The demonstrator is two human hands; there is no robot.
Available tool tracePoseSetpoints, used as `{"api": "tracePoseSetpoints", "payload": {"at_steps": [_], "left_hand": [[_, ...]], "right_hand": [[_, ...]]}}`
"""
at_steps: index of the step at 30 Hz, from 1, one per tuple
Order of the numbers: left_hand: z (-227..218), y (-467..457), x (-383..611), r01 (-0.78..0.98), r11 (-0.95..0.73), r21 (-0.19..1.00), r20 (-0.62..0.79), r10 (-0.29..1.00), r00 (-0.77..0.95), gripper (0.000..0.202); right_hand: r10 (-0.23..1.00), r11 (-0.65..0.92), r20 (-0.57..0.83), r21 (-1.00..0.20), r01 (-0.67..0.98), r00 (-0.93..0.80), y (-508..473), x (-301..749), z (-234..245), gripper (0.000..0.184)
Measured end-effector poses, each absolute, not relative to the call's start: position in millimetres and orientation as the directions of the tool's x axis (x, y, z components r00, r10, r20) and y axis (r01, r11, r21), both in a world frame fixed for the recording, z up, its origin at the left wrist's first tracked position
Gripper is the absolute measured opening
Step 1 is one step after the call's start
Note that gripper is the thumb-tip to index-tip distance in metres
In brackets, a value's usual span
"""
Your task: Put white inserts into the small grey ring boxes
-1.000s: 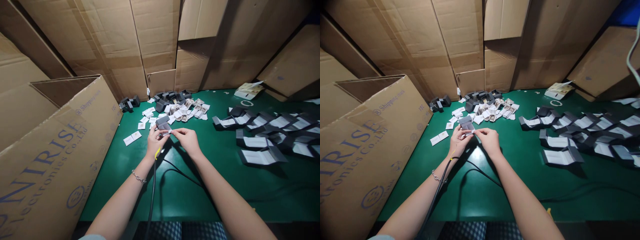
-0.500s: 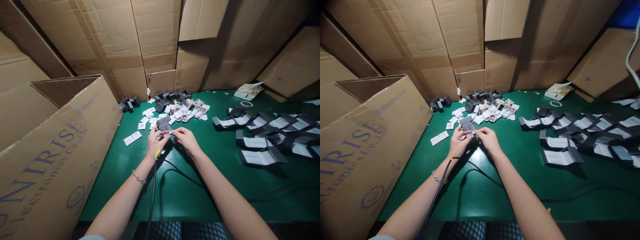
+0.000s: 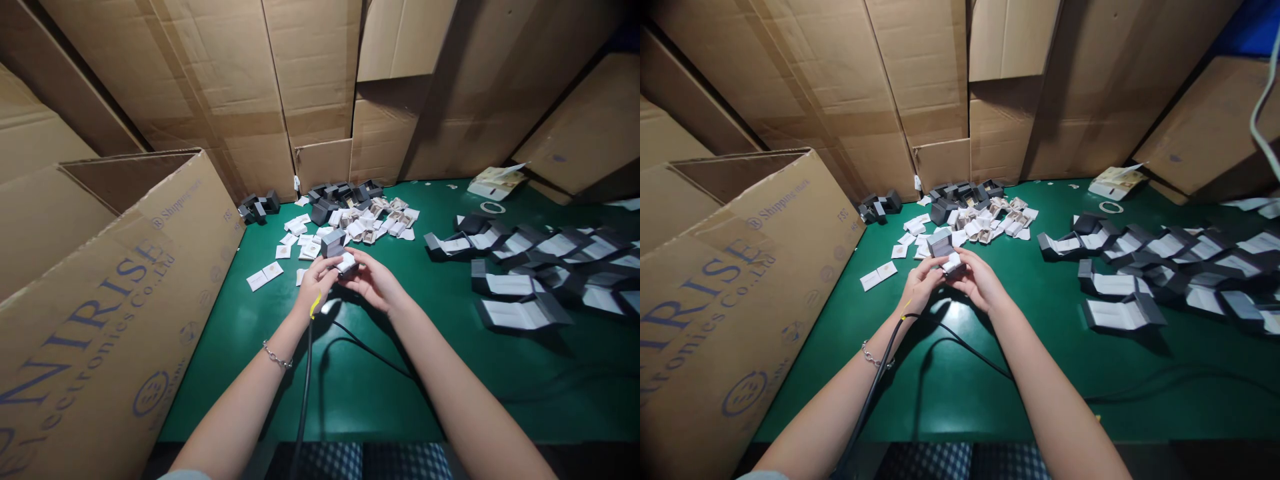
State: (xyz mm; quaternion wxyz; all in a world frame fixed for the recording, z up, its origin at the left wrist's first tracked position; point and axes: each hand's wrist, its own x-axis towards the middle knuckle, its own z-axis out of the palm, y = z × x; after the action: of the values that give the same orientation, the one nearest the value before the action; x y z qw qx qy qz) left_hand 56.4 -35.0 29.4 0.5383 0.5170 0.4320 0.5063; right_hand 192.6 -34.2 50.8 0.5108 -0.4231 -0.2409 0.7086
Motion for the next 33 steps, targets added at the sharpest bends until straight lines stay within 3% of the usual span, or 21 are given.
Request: {"api": "tracePoseSetpoints", "payload": {"at_steps": [6,13,23,33], "left_hand": [[38.4,-37.6,58.7,-0.084,0.036,0.996,-0.027,0.995,0.098,0.022],[28.8,-33.8,60.9,-0.286,0.174,0.942,-0.146,0.982,0.118,0.026],[11.0,-31.0,64.8,-0.280,0.085,0.956,-0.067,0.995,0.075,0.018],[28.0,-34.4,61.6,-0.307,0.099,0.947,-0.041,0.981,0.189,0.026]], "right_hand": [[0.925,-0.365,-0.369,-0.804,-0.470,-0.087,-36.2,187.4,51.1,0.024],[0.899,-0.418,-0.429,-0.779,-0.468,-0.089,-38.5,175.4,47.5,0.028],[0.911,-0.397,-0.404,-0.808,-0.436,-0.081,-41.7,165.6,45.5,0.033],[0.911,-0.399,-0.402,-0.810,-0.430,-0.088,-39.2,176.0,47.5,0.029]]}}
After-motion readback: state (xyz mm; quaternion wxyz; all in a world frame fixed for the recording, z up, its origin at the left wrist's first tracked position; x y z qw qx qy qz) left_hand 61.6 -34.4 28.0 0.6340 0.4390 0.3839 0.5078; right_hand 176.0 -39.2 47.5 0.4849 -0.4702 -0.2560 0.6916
